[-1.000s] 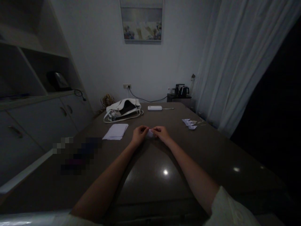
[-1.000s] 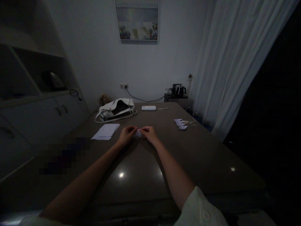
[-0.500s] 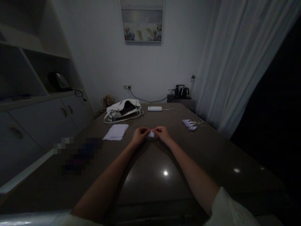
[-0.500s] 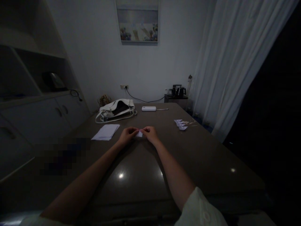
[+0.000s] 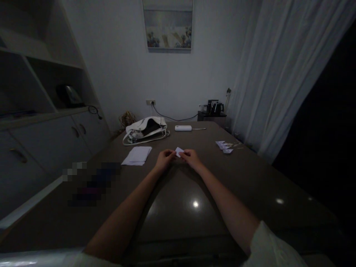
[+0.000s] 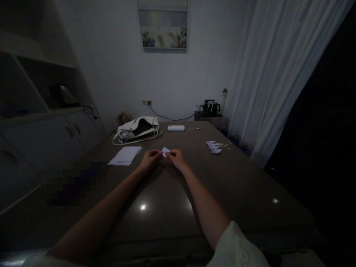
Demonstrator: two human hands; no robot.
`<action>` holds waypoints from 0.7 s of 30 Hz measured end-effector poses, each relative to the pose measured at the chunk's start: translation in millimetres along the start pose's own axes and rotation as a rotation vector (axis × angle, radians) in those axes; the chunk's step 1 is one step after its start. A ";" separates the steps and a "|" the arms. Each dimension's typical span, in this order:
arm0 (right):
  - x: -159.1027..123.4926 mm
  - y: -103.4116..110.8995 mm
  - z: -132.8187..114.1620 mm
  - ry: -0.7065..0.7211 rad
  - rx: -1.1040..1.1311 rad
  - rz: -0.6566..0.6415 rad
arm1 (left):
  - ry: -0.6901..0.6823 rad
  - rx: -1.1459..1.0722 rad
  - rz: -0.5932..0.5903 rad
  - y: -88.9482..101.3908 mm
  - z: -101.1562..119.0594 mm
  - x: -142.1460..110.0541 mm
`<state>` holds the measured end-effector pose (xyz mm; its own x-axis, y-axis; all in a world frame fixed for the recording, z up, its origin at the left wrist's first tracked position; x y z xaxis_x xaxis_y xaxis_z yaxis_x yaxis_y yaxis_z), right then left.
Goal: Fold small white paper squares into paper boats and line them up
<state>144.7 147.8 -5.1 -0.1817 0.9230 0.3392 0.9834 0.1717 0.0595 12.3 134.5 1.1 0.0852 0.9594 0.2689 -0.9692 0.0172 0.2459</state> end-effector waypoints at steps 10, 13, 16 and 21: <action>-1.2 0.7 -4.1 0.031 0.027 -0.006 | -0.042 0.171 -0.258 -22.3 0.0 -4.9; -2.0 -4.7 -4.4 0.010 0.080 -0.050 | -0.070 0.173 -0.288 -26.3 2.1 -7.7; -1.1 -2.8 -6.1 0.015 0.099 -0.034 | -0.069 0.172 -0.291 -27.0 2.2 -8.8; -2.9 -3.3 -9.2 0.028 0.103 -0.038 | -0.100 0.153 -0.314 -27.6 5.9 -9.3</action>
<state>142.0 141.4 2.3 -0.2171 0.9055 0.3645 0.9700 0.2420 -0.0236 39.6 123.4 -2.7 0.4027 0.8817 0.2458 -0.8470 0.2572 0.4652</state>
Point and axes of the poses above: each hand's wrist, its own x-axis towards the middle knuckle, its own y-axis out of the back of the hand, z = x × y, the point moved 8 cm from there along x, towards the middle knuckle, and after that the axes turned 9 degrees about x, right-handed, at the moved point
